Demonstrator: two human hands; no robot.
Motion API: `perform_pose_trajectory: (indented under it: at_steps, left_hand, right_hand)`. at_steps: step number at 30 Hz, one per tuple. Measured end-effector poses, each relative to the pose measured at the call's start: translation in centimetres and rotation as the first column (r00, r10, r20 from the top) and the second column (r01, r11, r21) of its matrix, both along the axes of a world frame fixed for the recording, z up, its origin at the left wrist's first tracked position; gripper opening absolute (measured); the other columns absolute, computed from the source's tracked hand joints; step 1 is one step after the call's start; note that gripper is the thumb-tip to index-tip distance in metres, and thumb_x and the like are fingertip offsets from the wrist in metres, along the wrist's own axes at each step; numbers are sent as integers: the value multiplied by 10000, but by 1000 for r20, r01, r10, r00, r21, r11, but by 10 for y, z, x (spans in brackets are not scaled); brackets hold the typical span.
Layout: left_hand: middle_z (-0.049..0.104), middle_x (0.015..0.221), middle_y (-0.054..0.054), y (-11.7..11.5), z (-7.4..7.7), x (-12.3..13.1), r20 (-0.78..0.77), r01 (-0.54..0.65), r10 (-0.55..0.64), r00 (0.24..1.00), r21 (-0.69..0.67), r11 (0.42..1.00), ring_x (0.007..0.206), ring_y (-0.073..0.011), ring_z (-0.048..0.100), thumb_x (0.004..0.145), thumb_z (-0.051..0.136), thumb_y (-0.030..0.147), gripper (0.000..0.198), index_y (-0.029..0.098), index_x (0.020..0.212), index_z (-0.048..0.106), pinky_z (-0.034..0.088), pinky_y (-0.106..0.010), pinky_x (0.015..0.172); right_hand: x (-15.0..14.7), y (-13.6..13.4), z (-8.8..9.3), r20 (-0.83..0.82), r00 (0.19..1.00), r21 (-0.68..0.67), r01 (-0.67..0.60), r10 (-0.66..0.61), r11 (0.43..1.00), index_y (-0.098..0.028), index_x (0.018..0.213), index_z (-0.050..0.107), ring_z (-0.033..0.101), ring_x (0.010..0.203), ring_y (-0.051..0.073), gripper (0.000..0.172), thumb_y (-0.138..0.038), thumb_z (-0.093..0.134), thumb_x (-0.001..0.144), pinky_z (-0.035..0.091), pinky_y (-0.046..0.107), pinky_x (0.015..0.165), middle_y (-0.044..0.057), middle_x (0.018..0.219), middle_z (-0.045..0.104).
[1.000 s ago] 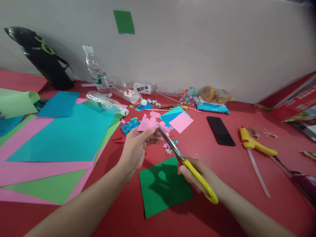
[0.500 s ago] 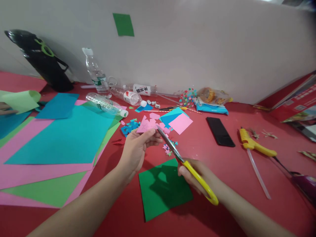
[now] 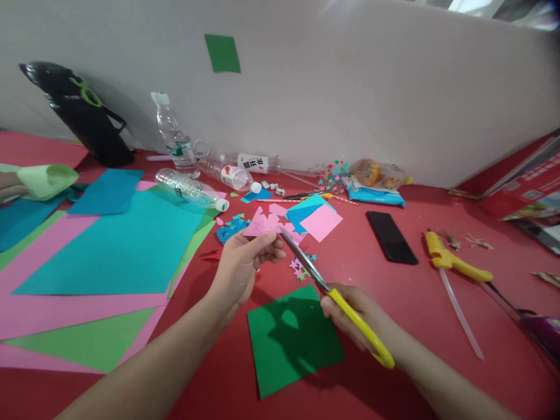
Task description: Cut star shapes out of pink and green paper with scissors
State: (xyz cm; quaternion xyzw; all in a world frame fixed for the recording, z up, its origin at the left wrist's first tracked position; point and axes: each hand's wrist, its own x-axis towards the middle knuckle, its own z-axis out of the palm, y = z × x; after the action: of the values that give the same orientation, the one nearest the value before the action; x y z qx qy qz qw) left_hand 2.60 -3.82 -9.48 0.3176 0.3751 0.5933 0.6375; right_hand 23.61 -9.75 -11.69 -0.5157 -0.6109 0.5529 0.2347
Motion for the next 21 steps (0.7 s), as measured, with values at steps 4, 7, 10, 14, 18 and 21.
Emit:
perform_pose_trajectory:
  at_steps: [4, 7, 10, 14, 18, 21]
  left_hand:
    - [711, 608, -20, 1, 1, -1, 49, 18, -15, 999, -61, 998, 498, -72, 625, 701, 792, 186, 107, 120, 656, 721, 483, -158, 514]
    - [721, 655, -27, 1, 0, -1, 29, 36, -35, 999, -52, 998, 546, -83, 639, 735, 774, 210, 111, 131, 694, 708, 489, -175, 551]
    - [707, 650, -22, 0, -1, 0, -91, 36, -33, 995, 27, 999, 526, -94, 618, 794, 721, 248, 153, 148, 686, 678, 464, -205, 524]
    - [674, 624, 2, -1, -1, 0, -235, -5, 37, 971, 136, 991, 507, -92, 584, 830, 665, 245, 184, 167, 663, 657, 439, -224, 513]
    - [656, 616, 17, -1, -1, 0, -267, -20, 63, 962, 161, 987, 504, -84, 571, 832, 654, 234, 178, 175, 664, 649, 426, -214, 500]
    - [643, 608, 23, 0, 0, -1, -278, -20, 68, 958, 172, 985, 500, -84, 560, 824, 661, 234, 158, 176, 677, 649, 429, -212, 497]
  right_hand:
    - [0, 1, 1, -4, 1000, -2, -3, 3, 1000, -243, 646, 341, 277, 405, 72, 536, -704, 525, 850, 168, 235, 380, -92, 496, 301]
    - [1, 1, 0, -20, 999, -23, -26, 26, 999, -247, 668, 345, 274, 379, 73, 536, -727, 486, 862, 165, 240, 374, -102, 468, 295]
    - [2, 1, 0, -18, 1000, -35, -16, 15, 999, -247, 683, 354, 278, 375, 73, 538, -739, 490, 855, 174, 239, 376, -105, 467, 300]
    - [2, 1, 1, 8, 1000, -33, -16, 16, 999, -239, 676, 371, 289, 378, 67, 516, -693, 534, 860, 183, 239, 383, -103, 490, 300]
    - [2, 1, 1, 43, 999, -43, -19, 21, 999, -231, 695, 409, 306, 371, 69, 466, -632, 542, 890, 178, 235, 385, -101, 472, 322]
    - [3, 1, 1, 40, 999, -56, -23, 26, 998, -225, 699, 423, 304, 373, 64, 479, -651, 534, 888, 179, 228, 386, -101, 476, 326]
